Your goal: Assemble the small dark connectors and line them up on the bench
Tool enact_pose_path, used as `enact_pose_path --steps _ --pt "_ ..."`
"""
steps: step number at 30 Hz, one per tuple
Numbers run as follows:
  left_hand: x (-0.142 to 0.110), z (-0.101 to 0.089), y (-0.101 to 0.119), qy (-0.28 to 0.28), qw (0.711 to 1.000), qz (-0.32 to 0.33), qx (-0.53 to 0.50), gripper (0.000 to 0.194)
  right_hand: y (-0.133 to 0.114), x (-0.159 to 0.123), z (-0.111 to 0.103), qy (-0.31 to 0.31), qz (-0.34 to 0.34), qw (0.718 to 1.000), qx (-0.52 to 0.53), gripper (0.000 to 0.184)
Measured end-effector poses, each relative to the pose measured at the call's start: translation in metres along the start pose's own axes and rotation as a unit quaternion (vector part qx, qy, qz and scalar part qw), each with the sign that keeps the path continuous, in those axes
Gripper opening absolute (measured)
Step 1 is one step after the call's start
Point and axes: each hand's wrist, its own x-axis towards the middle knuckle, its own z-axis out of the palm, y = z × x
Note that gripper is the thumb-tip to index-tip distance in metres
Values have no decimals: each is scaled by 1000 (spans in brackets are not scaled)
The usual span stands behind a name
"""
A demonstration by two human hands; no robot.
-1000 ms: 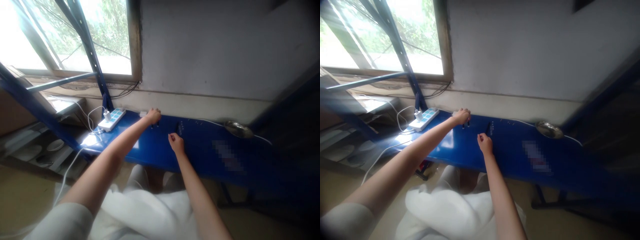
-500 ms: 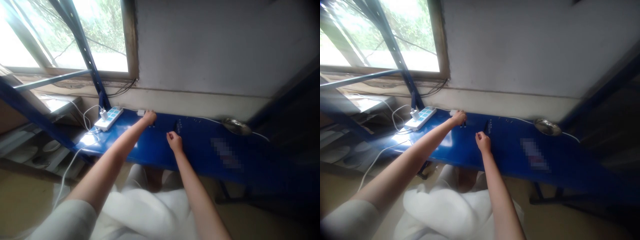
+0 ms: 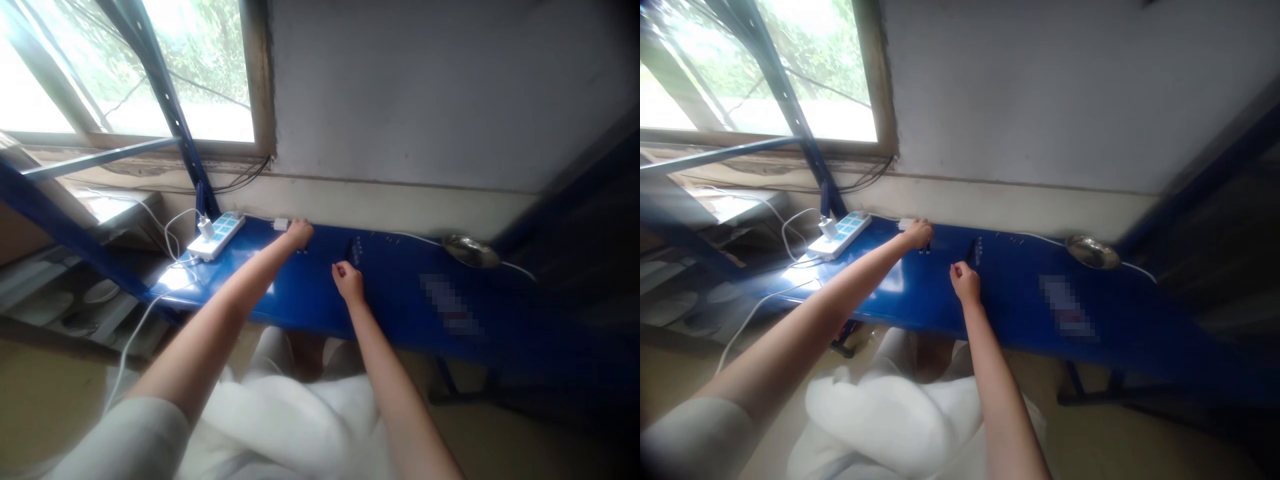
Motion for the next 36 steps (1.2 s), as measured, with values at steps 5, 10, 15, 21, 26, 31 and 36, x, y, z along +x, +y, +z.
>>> enact_pose_path --steps 5,10,15,21,26,31,36 --pt "3 3 -1 0 1000 -1 -11 22 0 0 0 -2 0 1000 3 31" --pt "6 5 -2 -3 1000 -5 -13 22 -2 0 -2 -6 2 1000 6 32" --pt "6 3 -2 -10 1000 -9 -4 23 -2 0 -2 -6 9 1000 1 33" --pt "6 3 -2 -15 1000 -11 -23 21 -1 0 -2 -6 12 1000 7 30" --pt "7 2 0 -19 999 -11 -36 22 0 0 -1 -5 15 1000 9 30" --pt "5 2 0 -21 1000 -6 -10 25 0 1 -2 -6 13 1000 8 31" --pt "7 6 -5 -16 1000 -6 -19 31 -1 1 -2 -9 15 1000 6 31"
